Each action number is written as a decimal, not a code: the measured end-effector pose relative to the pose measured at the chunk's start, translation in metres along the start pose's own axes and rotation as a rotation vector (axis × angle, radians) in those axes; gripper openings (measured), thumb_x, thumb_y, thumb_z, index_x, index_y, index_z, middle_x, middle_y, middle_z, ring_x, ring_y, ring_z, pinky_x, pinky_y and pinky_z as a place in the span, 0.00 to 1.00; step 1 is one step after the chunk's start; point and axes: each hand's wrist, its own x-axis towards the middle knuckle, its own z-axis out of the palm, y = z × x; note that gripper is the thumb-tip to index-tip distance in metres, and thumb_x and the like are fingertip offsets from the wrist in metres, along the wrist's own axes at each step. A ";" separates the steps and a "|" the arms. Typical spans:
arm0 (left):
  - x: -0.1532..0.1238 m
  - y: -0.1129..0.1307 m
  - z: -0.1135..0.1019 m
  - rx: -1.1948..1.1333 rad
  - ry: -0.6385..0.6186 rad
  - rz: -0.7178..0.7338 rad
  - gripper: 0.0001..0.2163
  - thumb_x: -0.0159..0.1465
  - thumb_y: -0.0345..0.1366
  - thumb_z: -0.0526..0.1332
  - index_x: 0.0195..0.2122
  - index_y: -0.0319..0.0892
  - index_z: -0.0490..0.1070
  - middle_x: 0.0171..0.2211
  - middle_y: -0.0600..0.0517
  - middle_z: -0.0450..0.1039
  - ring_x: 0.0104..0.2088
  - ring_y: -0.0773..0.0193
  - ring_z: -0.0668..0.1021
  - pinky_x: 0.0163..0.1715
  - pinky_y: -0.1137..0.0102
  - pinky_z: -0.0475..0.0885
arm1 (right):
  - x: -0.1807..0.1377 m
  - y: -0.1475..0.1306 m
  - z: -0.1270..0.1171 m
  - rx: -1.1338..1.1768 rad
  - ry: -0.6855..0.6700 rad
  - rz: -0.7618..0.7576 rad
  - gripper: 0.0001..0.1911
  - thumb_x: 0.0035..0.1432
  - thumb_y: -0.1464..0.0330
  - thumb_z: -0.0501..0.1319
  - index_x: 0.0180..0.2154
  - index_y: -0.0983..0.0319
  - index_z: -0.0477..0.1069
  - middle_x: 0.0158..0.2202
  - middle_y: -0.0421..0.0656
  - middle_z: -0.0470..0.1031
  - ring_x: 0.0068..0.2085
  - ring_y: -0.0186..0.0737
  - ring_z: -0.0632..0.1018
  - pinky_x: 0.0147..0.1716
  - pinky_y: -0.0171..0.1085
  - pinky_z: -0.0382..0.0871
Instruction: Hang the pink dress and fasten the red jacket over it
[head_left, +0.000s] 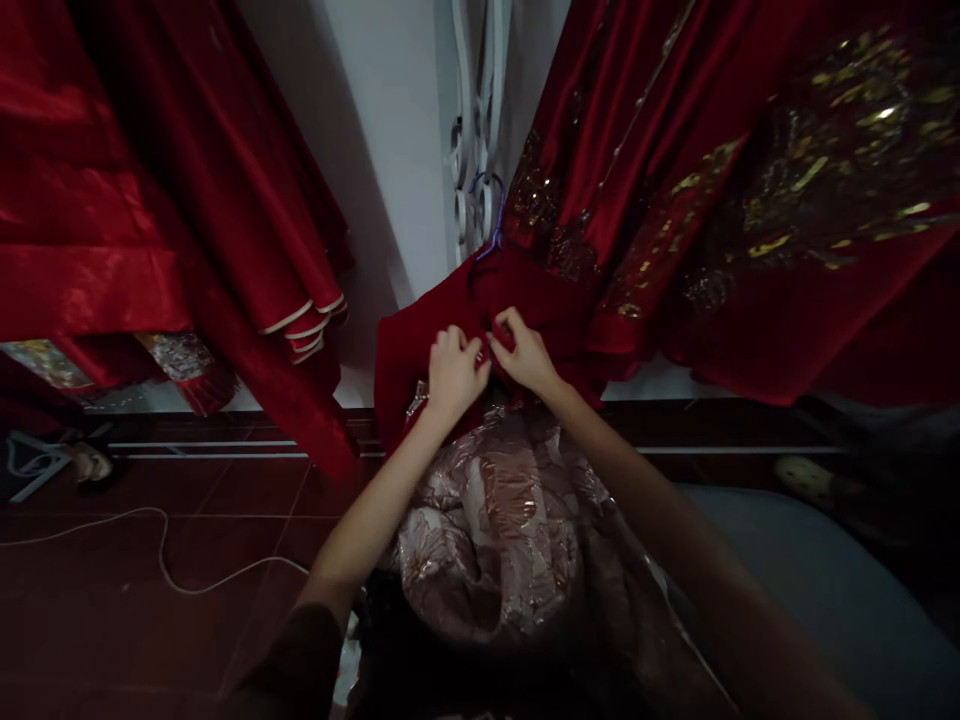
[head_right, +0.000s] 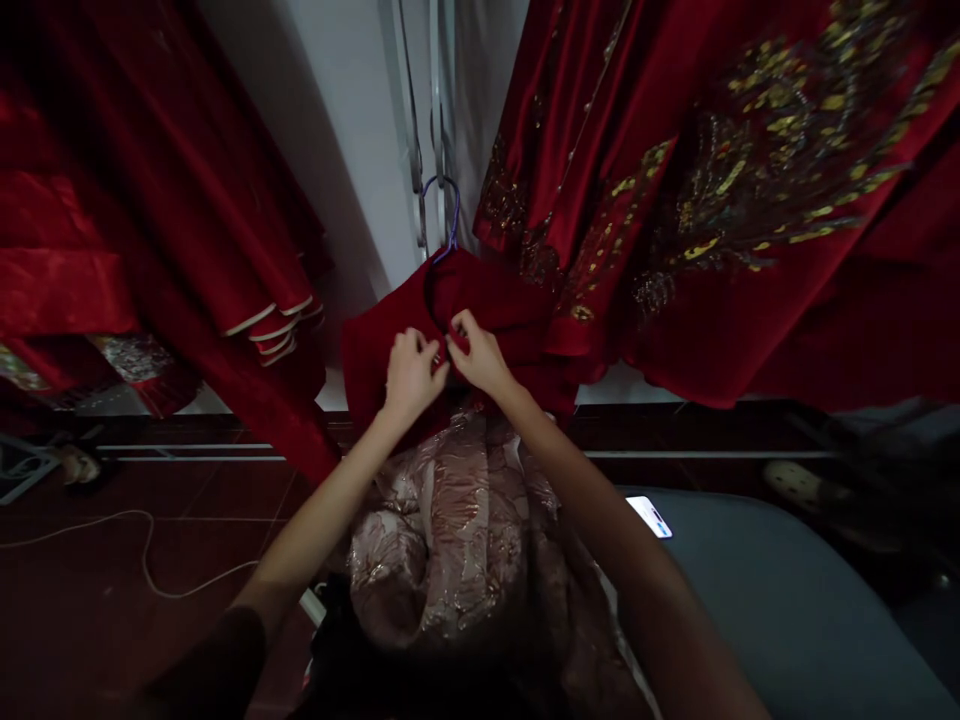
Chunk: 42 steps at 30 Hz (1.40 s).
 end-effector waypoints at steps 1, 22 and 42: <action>-0.006 0.001 0.006 -0.031 -0.033 0.016 0.10 0.60 0.36 0.58 0.42 0.43 0.69 0.45 0.41 0.67 0.49 0.49 0.70 0.46 0.59 0.68 | -0.002 0.000 0.002 0.018 -0.038 -0.011 0.08 0.57 0.63 0.52 0.38 0.59 0.59 0.31 0.40 0.66 0.32 0.36 0.70 0.37 0.36 0.65; -0.017 -0.011 0.029 -0.742 0.155 -0.196 0.04 0.61 0.36 0.58 0.36 0.45 0.70 0.36 0.52 0.77 0.38 0.66 0.80 0.40 0.71 0.74 | -0.032 0.013 0.013 0.495 -0.035 0.182 0.17 0.51 0.56 0.63 0.39 0.58 0.65 0.41 0.43 0.73 0.42 0.37 0.76 0.40 0.37 0.73; 0.007 -0.025 -0.004 -0.414 -0.176 0.074 0.06 0.61 0.34 0.57 0.38 0.43 0.72 0.36 0.50 0.78 0.39 0.62 0.80 0.41 0.71 0.73 | -0.038 -0.004 0.016 0.365 0.107 0.199 0.16 0.51 0.58 0.64 0.40 0.59 0.73 0.40 0.42 0.78 0.40 0.43 0.80 0.37 0.43 0.79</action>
